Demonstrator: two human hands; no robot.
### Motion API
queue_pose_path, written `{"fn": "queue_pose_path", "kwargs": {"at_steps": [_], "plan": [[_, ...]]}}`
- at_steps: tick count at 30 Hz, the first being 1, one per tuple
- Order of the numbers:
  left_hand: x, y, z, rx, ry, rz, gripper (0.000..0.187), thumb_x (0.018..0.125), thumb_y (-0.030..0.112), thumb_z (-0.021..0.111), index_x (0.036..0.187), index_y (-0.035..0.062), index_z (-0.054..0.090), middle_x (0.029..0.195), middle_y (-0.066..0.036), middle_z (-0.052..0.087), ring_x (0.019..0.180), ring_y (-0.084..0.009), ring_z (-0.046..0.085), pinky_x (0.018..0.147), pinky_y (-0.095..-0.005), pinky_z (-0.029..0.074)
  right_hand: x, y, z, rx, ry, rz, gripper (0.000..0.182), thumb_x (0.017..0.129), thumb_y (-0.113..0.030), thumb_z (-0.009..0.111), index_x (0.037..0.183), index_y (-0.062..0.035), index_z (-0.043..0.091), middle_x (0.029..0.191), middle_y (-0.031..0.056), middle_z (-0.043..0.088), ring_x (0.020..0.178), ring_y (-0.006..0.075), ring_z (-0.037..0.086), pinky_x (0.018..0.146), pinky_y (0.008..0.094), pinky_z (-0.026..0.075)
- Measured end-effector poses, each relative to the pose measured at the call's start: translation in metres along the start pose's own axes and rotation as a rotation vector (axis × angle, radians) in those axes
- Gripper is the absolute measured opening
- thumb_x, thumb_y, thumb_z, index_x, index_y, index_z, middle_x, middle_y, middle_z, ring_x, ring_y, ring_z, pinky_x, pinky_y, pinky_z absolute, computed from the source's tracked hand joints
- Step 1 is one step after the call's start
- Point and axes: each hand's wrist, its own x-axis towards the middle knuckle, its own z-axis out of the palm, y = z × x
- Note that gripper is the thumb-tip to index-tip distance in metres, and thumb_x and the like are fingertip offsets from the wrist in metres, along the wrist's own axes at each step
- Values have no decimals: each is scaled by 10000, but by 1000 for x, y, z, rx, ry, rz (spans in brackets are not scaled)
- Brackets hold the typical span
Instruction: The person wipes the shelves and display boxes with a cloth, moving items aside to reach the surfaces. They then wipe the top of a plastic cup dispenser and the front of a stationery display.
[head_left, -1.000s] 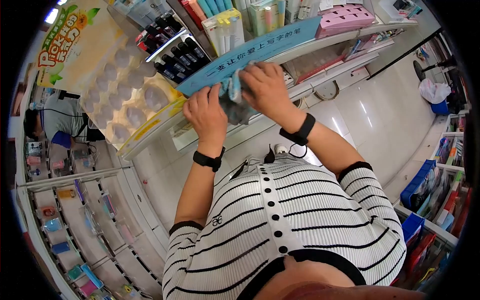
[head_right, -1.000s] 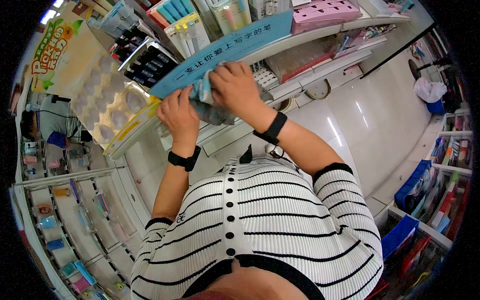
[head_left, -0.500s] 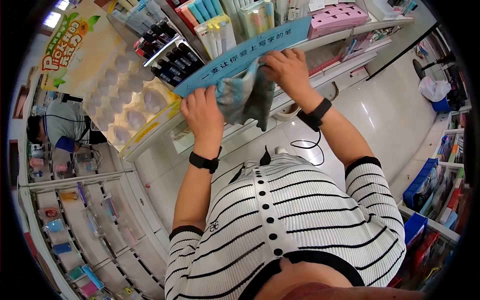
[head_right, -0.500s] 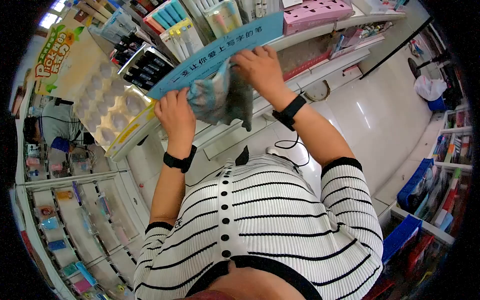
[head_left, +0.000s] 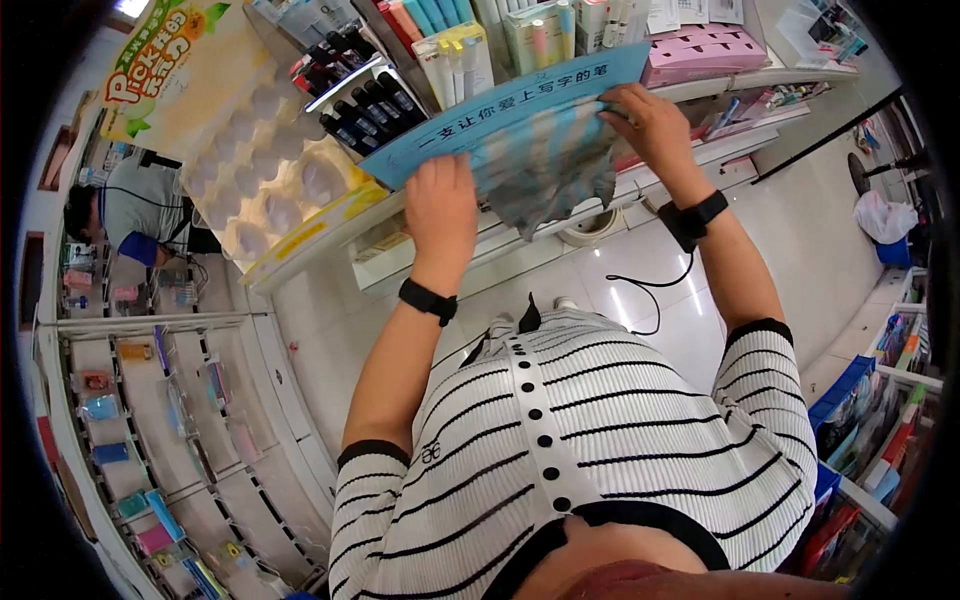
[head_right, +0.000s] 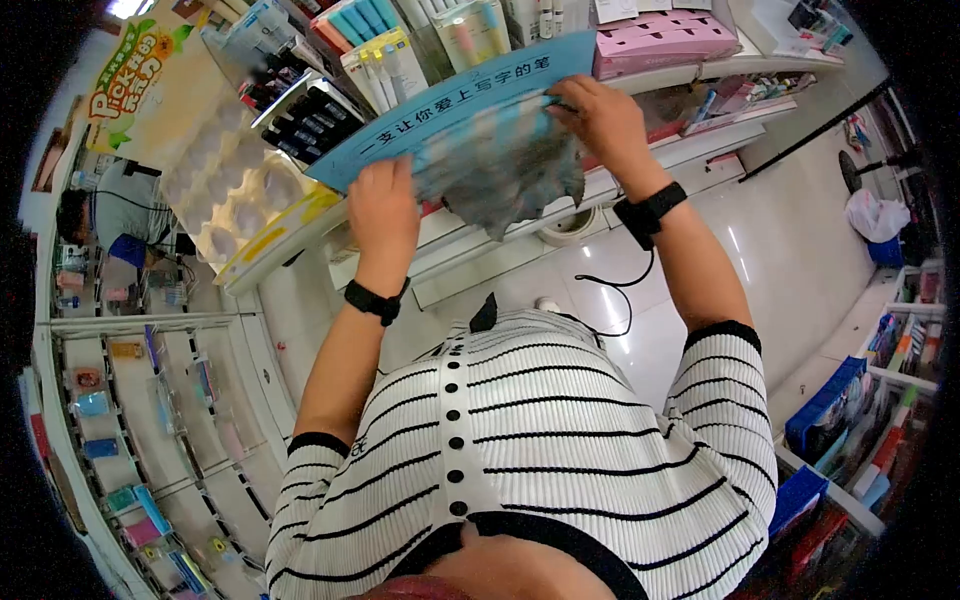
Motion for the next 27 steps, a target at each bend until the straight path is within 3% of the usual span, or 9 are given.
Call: {"fn": "queue_pose_path", "kwargs": {"at_steps": [3,5,8,9,11,15,21,23,27], "plan": [[11,15,8,-33,63,45,253,805,92,583,1046,44,644,886,-71,550,894,-251,544,781,-372,445,-4,24,-6,-31,-12,31,211,870,-292,700,1035,-167,659,1000,11,664,788,295,662,655,380,528],[19,24,11,-82,-28,28,297,799,64,600,1094,56,640,959,-70,601,941,-268,570,784,-382,453,-1,24,-14,-79,-71,112,222,885,-311,690,1049,-167,653,1012,19,659,775,296,662,648,386,526],[26,28,13,19,-150,21,301,789,68,605,1088,56,632,939,-69,592,944,-264,571,791,-368,459,-2,20,-10,-34,-41,144,218,885,-270,699,1068,-164,646,1061,36,650,822,310,647,686,372,521],[25,28,14,22,-153,12,301,789,68,605,1088,56,632,939,-69,592,944,-264,571,791,-368,459,-1,15,-12,48,-121,259,254,881,-276,709,1075,-129,638,1078,62,642,844,306,647,693,367,519],[22,25,15,38,20,76,180,791,119,585,963,67,600,847,-74,537,869,-243,547,776,-364,456,-2,18,-7,76,-101,207,271,877,-274,718,1075,-108,637,1072,78,642,852,307,646,699,362,519],[18,23,14,-18,63,52,190,786,110,591,972,73,604,855,-71,544,875,-243,551,785,-362,466,-2,15,-4,113,-87,154,359,866,-344,728,1102,-91,632,1091,95,642,925,338,646,736,380,534],[11,10,11,-191,52,35,266,804,93,589,1068,91,625,953,-55,588,939,-246,579,825,-365,482,-5,12,12,60,5,139,351,864,-344,729,1081,-84,637,1075,87,644,918,337,650,736,383,536],[8,6,11,-311,25,-7,449,752,-45,606,1173,109,641,1079,-71,627,1006,-289,591,862,-407,487,-5,7,14,61,15,146,352,862,-343,732,1081,-85,636,1075,87,643,913,337,651,736,383,537],[7,3,5,-332,2,-8,451,752,-48,599,1173,104,649,1087,-75,635,1020,-286,593,868,-404,490,-7,-1,15,39,25,144,367,851,-342,742,1097,-94,631,1081,87,640,908,343,653,739,386,539]]}}
